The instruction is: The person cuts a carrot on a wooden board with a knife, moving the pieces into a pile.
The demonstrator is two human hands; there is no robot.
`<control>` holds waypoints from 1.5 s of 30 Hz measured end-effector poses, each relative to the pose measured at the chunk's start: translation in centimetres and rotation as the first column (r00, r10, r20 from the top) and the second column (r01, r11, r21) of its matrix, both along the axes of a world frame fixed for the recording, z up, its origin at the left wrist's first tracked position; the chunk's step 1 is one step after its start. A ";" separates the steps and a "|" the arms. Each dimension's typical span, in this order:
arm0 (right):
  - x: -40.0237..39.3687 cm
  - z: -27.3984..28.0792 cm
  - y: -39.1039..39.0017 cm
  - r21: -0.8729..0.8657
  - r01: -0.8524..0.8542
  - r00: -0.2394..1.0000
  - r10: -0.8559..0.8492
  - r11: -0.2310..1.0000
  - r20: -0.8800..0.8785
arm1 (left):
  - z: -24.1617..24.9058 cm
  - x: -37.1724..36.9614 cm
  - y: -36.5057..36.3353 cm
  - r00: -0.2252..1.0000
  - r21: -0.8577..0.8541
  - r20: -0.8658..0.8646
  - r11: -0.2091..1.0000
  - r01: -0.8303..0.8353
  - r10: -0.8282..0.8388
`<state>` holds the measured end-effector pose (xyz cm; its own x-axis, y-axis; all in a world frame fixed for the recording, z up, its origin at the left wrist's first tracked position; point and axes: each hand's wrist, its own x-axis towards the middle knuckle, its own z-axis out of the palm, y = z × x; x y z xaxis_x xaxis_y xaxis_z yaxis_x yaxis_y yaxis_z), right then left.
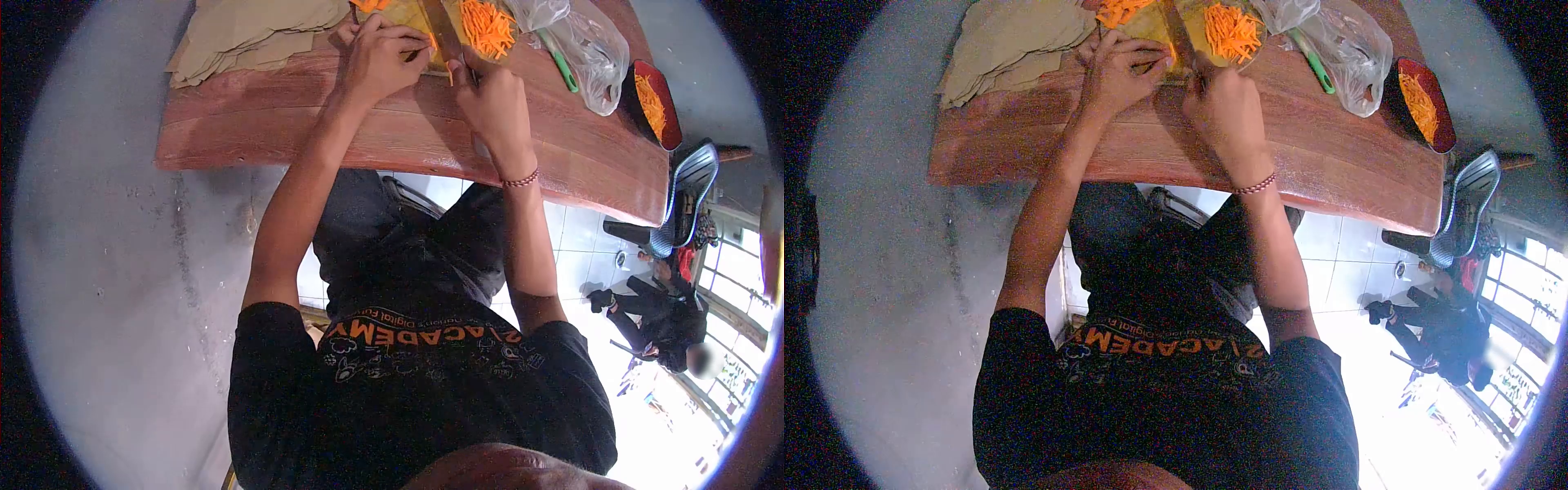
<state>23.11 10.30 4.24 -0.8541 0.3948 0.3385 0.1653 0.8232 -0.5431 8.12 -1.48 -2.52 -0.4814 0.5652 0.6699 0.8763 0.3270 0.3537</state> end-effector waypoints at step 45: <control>-1.8 -0.5 3.6 -0.013 0.173 0.984 -0.174 0.985 -0.033 | 3.4 -7.1 0.6 0.918 -0.130 -0.150 0.914 -0.385 0.366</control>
<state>21.32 13.86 3.75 -0.7605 0.5394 0.3614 0.2867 0.7784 -0.5586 1.01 -0.92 0.84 -0.5998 0.4590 0.6554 0.7105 0.6822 0.1724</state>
